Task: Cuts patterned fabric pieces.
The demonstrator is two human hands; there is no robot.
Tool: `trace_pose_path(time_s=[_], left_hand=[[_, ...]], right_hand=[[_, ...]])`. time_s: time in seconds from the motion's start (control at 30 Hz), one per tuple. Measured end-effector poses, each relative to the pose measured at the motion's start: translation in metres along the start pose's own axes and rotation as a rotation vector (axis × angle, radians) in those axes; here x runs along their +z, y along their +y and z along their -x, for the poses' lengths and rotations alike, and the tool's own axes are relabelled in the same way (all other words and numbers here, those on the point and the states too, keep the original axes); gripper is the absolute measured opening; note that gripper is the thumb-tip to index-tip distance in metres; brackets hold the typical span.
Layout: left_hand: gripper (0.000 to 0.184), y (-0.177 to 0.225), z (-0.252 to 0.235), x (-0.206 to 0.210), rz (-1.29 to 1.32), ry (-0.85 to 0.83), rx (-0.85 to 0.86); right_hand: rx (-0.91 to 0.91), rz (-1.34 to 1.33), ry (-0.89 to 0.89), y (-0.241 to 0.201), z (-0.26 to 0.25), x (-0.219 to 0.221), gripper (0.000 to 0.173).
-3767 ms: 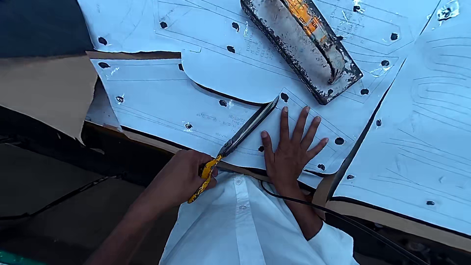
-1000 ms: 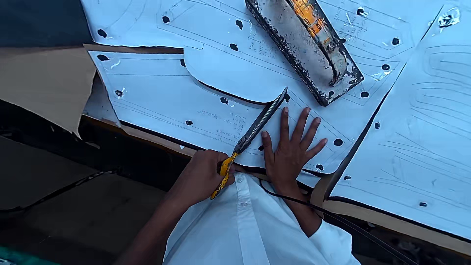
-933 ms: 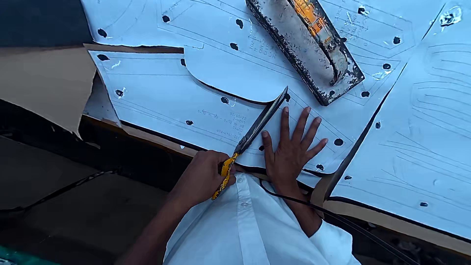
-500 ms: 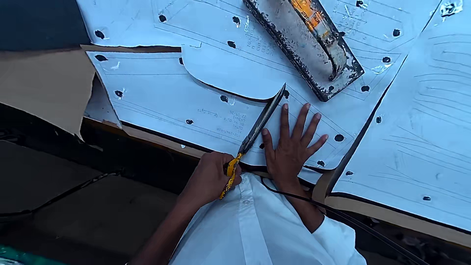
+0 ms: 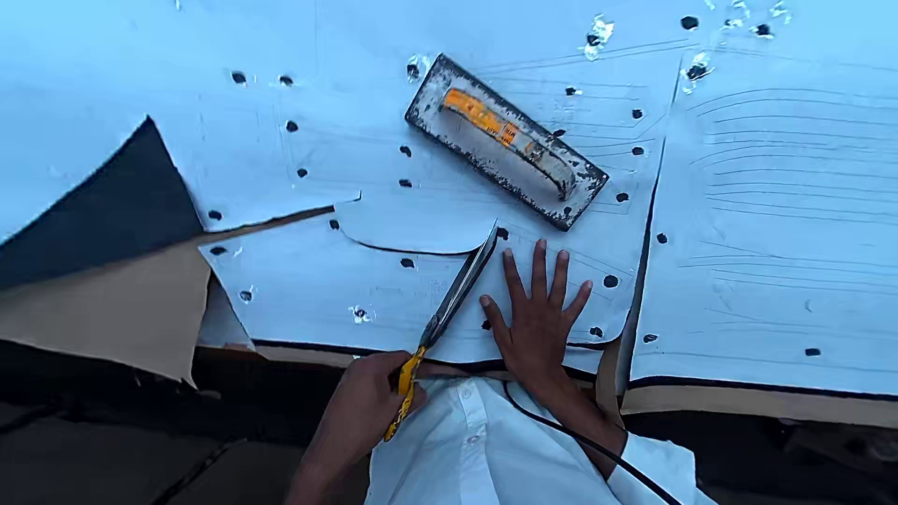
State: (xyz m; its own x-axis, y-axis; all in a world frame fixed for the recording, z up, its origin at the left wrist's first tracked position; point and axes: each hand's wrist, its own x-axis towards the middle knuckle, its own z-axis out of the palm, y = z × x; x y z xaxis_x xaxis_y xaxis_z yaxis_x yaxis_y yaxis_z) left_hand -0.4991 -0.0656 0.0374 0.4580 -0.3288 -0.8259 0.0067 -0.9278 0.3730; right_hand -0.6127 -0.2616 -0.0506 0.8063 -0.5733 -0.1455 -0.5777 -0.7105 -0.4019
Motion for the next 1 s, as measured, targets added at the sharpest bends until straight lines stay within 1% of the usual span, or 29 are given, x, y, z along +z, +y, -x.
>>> trace_pose_path(time_s=[0.13,0.27,0.47,0.57,0.67,0.7,0.8,0.9,0.93,1.0], left_hand=[[0.015,-0.005,-0.015,-0.042,-0.264,0.048,0.067],[0.015,0.006,-0.039,-0.089,-0.46,0.027,0.178],[0.014,0.026,-0.076,-0.146,-0.706,-0.021,0.342],[0.017,0.038,-0.101,-0.182,-0.813,-0.095,0.433],[0.016,0.056,-0.133,-0.216,-0.906,-0.156,0.635],[0.017,0.063,-0.144,-0.225,-0.935,-0.183,0.671],[0.022,0.083,-0.166,-0.245,-1.016,-0.284,0.705],[0.019,0.103,-0.185,-0.252,-1.048,-0.37,0.769],[0.018,0.108,-0.19,-0.254,-1.034,-0.419,0.76],[0.017,0.12,-0.196,-0.256,-0.991,-0.522,0.664]], right_hand=[[0.015,0.005,0.018,-0.001,-0.001,0.003,0.067],[0.024,-0.021,0.045,-0.001,0.0,0.007,0.066],[0.037,-0.035,0.092,-0.001,0.0,0.009,0.065],[0.048,-0.065,0.086,-0.001,0.004,0.007,0.065],[0.042,-0.066,0.173,-0.002,0.003,0.009,0.062],[0.039,-0.072,0.189,-0.002,0.003,0.009,0.061],[0.025,-0.092,0.219,-0.004,0.004,0.008,0.06],[0.02,-0.083,0.25,-0.004,0.004,0.008,0.059],[0.019,-0.08,0.256,-0.004,0.004,0.008,0.059],[0.019,-0.079,0.261,-0.004,0.005,0.008,0.059]])
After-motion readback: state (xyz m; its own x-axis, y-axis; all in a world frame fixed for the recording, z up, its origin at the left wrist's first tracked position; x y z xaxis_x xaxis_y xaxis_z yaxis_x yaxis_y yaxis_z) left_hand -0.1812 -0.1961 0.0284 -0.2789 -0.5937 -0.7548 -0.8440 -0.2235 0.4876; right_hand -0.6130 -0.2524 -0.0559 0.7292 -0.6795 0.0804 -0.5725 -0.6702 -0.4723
